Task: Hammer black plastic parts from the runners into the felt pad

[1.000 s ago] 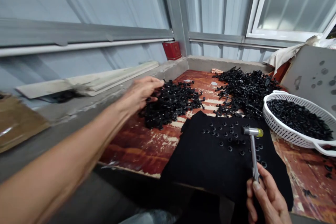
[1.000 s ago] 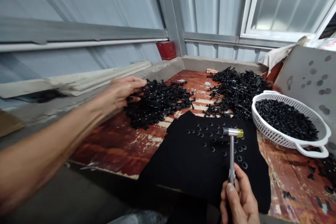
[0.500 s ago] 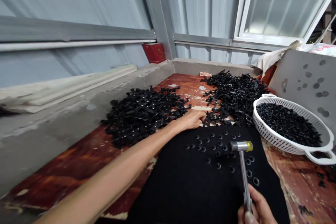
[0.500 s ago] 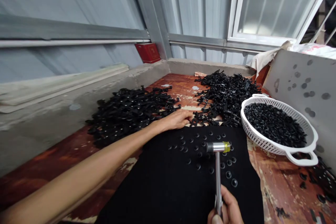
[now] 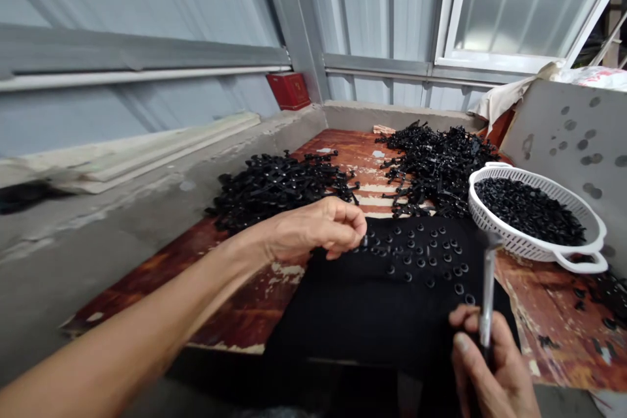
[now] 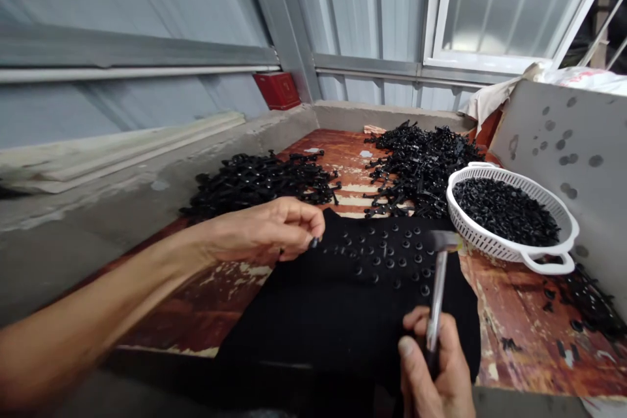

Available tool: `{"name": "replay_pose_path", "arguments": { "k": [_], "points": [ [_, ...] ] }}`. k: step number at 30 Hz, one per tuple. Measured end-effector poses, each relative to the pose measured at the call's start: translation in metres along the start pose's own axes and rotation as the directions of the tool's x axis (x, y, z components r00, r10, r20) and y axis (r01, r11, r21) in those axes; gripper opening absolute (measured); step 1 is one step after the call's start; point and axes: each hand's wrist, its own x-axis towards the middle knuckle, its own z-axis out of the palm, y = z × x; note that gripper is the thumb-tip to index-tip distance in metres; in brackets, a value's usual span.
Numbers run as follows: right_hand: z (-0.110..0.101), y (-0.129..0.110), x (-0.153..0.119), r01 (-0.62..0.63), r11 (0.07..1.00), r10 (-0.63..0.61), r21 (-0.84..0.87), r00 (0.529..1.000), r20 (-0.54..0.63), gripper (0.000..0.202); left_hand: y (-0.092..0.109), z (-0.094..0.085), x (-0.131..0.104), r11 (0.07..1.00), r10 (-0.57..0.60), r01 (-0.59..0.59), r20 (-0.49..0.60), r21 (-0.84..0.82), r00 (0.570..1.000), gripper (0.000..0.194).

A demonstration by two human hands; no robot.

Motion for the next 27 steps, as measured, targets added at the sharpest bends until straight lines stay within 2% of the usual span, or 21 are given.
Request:
{"name": "replay_pose_path", "arguments": {
  "k": [3,6,8,10,13,15,17,20,22,24,27],
  "points": [
    [0.002,-0.019,0.003,0.107,0.986,-0.105,-0.129,0.994,0.017,0.029,0.0,0.025,-0.02,0.99,-0.041,0.061,0.154,-0.127,0.987,0.006],
    [0.008,-0.022,0.004,0.079,0.989,-0.055,-0.122,0.98,0.19,0.024,-0.003,0.044,-0.028,0.967,-0.063,0.106,0.185,-0.231,0.981,0.009],
    [0.015,-0.017,0.002,0.033,0.998,-0.016,-0.061,0.966,0.26,0.024,-0.007,0.056,-0.029,0.928,-0.072,0.12,0.148,-0.352,0.986,0.016],
    [0.02,-0.011,0.0,0.011,1.0,-0.012,0.004,0.966,0.259,0.028,-0.012,0.069,-0.03,0.864,-0.075,0.103,0.077,-0.493,0.994,0.026],
    [0.026,-0.006,-0.004,0.009,0.998,-0.021,0.059,0.976,0.218,0.034,-0.024,0.088,-0.033,0.795,-0.046,-0.016,-0.086,-0.607,0.995,0.038],
    [0.028,-0.006,-0.006,-0.001,0.996,-0.016,0.087,0.982,0.188,0.036,-0.033,0.096,-0.035,0.824,0.004,-0.12,-0.206,-0.553,0.979,0.041],
    [0.029,-0.006,-0.007,-0.01,0.994,-0.009,0.111,0.986,0.167,0.038,-0.042,0.102,-0.036,0.874,0.059,-0.178,-0.264,-0.452,0.963,0.044],
    [0.028,-0.006,-0.007,-0.012,0.99,-0.008,0.143,0.991,0.137,0.037,-0.048,0.11,-0.038,0.894,0.112,-0.186,-0.198,-0.409,0.974,0.05],
    [0.027,-0.005,-0.008,-0.015,0.988,-0.004,0.156,0.992,0.126,0.037,-0.046,0.12,-0.04,0.889,0.128,-0.184,-0.159,-0.419,0.979,0.046],
    [0.027,-0.003,-0.01,-0.028,0.987,0.007,0.156,0.991,0.131,0.039,-0.042,0.131,-0.041,0.893,0.117,-0.191,-0.2,-0.407,0.973,0.04],
    [0.026,0.001,-0.017,-0.055,0.988,0.032,0.143,0.987,0.16,0.039,-0.039,0.142,-0.043,0.908,0.052,-0.18,-0.325,-0.378,0.944,0.041]
  ]
}}
